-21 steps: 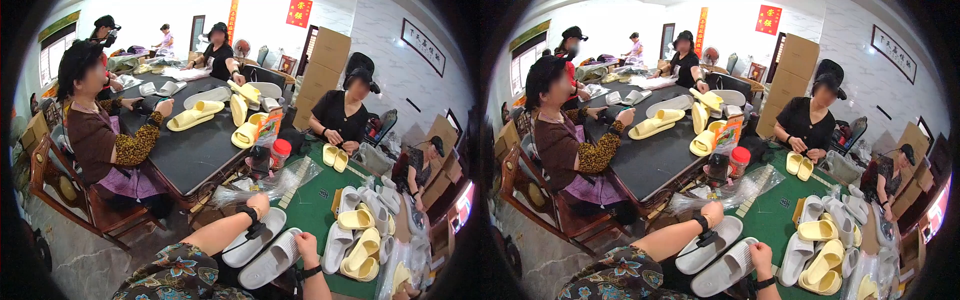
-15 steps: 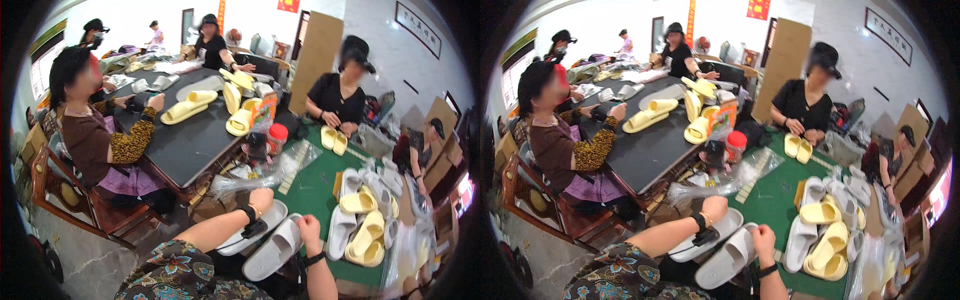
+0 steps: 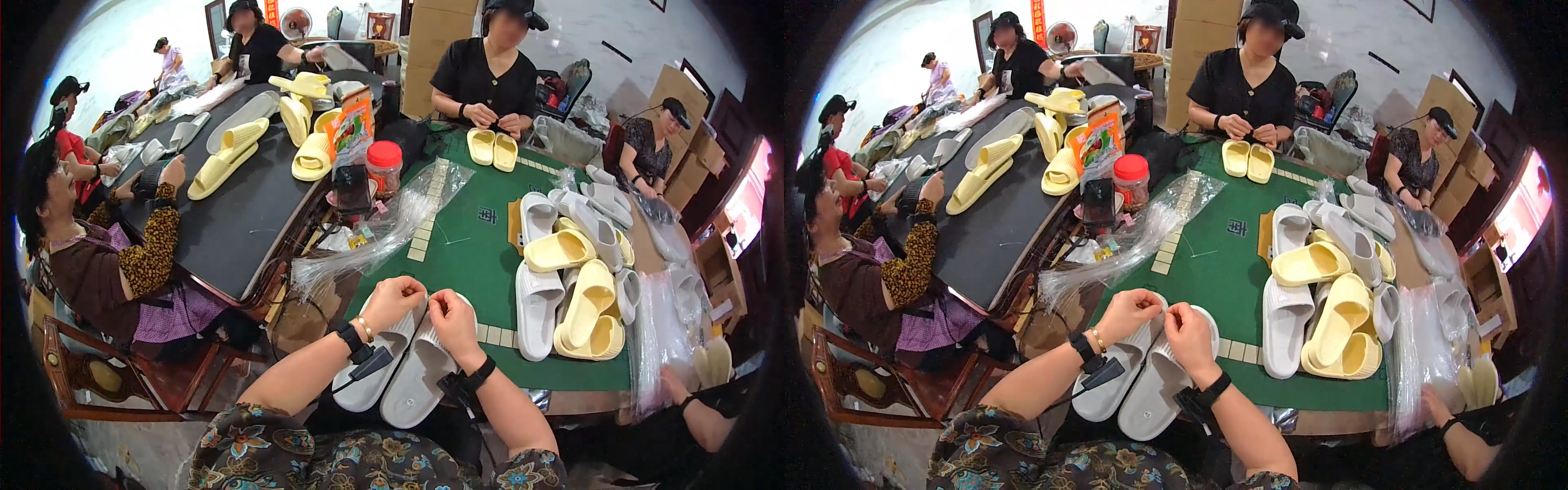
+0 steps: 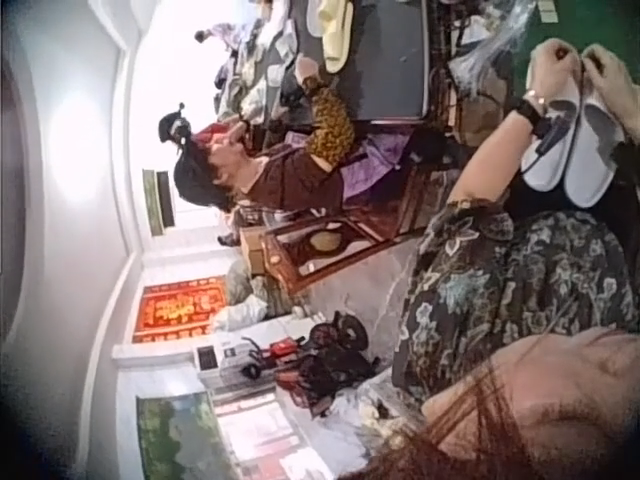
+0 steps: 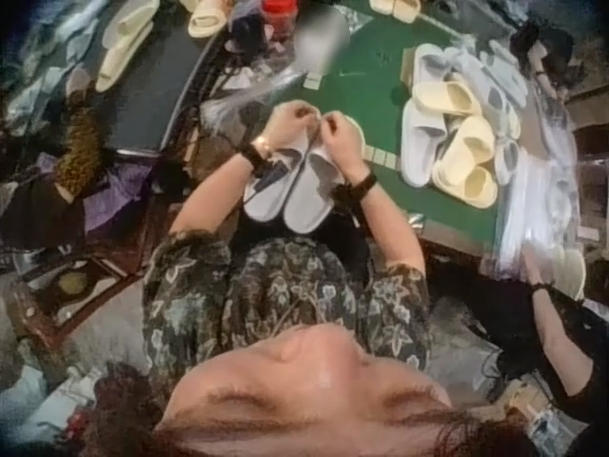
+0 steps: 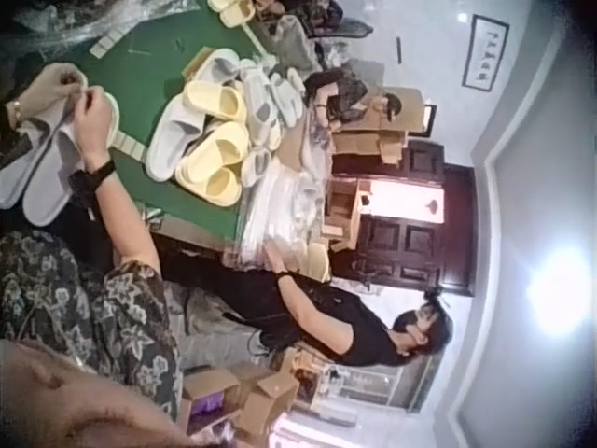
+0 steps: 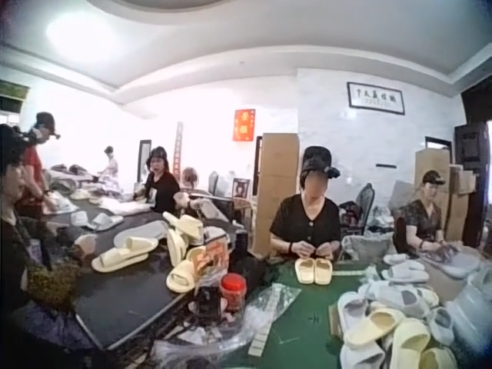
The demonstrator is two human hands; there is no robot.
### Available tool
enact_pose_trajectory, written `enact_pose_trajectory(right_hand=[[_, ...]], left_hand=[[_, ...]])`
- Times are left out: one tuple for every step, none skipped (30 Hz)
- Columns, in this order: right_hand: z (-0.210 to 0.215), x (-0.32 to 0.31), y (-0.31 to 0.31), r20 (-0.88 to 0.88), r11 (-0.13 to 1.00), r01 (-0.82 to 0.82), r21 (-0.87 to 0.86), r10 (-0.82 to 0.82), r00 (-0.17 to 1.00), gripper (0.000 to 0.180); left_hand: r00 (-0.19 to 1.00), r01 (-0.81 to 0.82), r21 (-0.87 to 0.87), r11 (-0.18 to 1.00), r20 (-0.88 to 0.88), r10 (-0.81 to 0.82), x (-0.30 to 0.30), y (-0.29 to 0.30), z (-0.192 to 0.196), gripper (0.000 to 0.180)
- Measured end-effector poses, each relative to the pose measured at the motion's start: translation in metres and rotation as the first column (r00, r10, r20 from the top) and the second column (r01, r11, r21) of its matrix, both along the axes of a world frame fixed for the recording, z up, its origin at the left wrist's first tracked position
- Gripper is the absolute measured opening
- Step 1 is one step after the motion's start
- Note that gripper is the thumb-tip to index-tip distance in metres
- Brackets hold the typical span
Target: The worker is sorting and inspecting various pairs of slippers (white, black, yellow) and placing them into plastic packaging bags as part of a manufacturing quality control and packing process.
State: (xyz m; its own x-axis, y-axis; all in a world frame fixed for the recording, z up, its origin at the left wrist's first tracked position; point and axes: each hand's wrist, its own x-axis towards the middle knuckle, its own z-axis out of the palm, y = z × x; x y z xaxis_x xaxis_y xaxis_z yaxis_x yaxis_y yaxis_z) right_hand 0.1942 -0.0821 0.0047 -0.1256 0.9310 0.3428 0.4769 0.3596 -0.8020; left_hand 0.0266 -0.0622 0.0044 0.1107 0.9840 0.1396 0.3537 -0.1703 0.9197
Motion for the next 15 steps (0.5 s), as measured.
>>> enact_pose_trajectory(right_hand=[[-0.0013, 0.0007, 0.0006, 0.02, 1.0, 0.014, -0.009, -0.014, 1.0, 0.011], [-0.0019, 0.0006, 0.0013, 0.019, 1.0, 0.016, -0.014, -0.016, 1.0, 0.011], [-0.0021, 0.0007, 0.0014, 0.019, 1.0, 0.011, -0.003, -0.011, 1.0, 0.011], [-0.0028, 0.0007, 0.0014, 0.019, 1.0, 0.005, 0.009, -0.005, 1.0, 0.011], [-0.0048, 0.0007, 0.0017, 0.019, 1.0, 0.007, 0.004, -0.007, 1.0, 0.011], [-0.0062, 0.0003, 0.0029, 0.035, 0.999, 0.012, 0.03, -0.013, 0.999, 0.011], [-0.0069, -0.0002, 0.0039, 0.051, 0.998, 0.017, 0.056, -0.02, 0.999, 0.012], [-0.007, 0.0001, 0.0035, 0.051, 0.998, 0.017, 0.053, -0.02, 0.998, 0.012], [-0.0026, -0.0011, 0.0016, 0.046, 1.0, 0.022, 0.02, -0.023, 0.999, 0.012], [-0.0005, -0.0021, 0.0008, 0.041, 1.0, 0.027, -0.014, -0.026, 0.999, 0.012], [-0.0023, -0.0028, 0.0013, 0.042, 1.0, 0.025, -0.015, -0.025, 0.999, 0.012], [-0.0042, -0.0027, 0.0016, 0.046, 1.0, 0.023, -0.011, -0.022, 0.999, 0.012], [-0.0051, -0.0027, 0.0021, 0.049, 1.0, 0.02, -0.007, -0.019, 0.999, 0.012], [-0.0053, -0.0026, 0.0025, 0.05, 1.0, 0.02, -0.007, -0.02, 0.999, 0.012], [-0.0035, -0.0033, 0.0017, 0.045, 1.0, 0.013, -0.02, -0.012, 0.999, 0.011]], left_hand=[[1.0, 0.004, -0.019, 1.0, 0.01, -0.004, -0.0001, 0.0005, 0.0009, 0.017], [1.0, 0.007, -0.038, 0.999, 0.021, -0.006, -0.0004, 0.001, 0.0004, 0.017], [1.0, 0.021, -0.019, 1.0, 0.02, -0.021, -0.0005, 0.0013, -0.0007, 0.016], [1.0, 0.024, -0.025, 0.999, 0.021, -0.023, -0.0005, 0.0009, -0.002, 0.016], [0.999, 0.026, -0.013, 1.0, 0.032, -0.025, -0.0006, 0.0001, -0.0031, 0.015], [0.999, 0.026, 0.001, 1.0, 0.043, -0.026, -0.0005, -0.0004, -0.0028, 0.015], [0.999, 0.026, -0.002, 1.0, 0.044, -0.026, 0.0, -0.0009, -0.0027, 0.015], [0.999, 0.021, -0.001, 1.0, 0.033, -0.02, 0.0009, -0.0014, -0.0025, 0.014], [1.0, 0.013, 0.001, 1.0, 0.022, -0.013, 0.0008, -0.0014, -0.0028, 0.013], [1.0, 0.012, 0.0, 1.0, 0.023, -0.012, 0.0006, -0.0015, -0.0047, 0.013], [0.999, -0.007, 0.033, 0.999, 0.039, 0.006, 0.0005, -0.002, -0.0073, 0.015], [0.998, -0.025, 0.066, 0.997, 0.056, 0.021, 0.0012, -0.002, -0.0069, 0.016], [0.998, -0.025, 0.067, 0.997, 0.057, 0.021, 0.0011, -0.0021, -0.0063, 0.016], [0.998, -0.035, 0.059, 0.998, 0.056, 0.032, 0.0007, -0.0028, -0.0054, 0.017], [0.998, -0.047, 0.05, 0.998, 0.055, 0.044, -0.0001, -0.0038, -0.004, 0.017]])
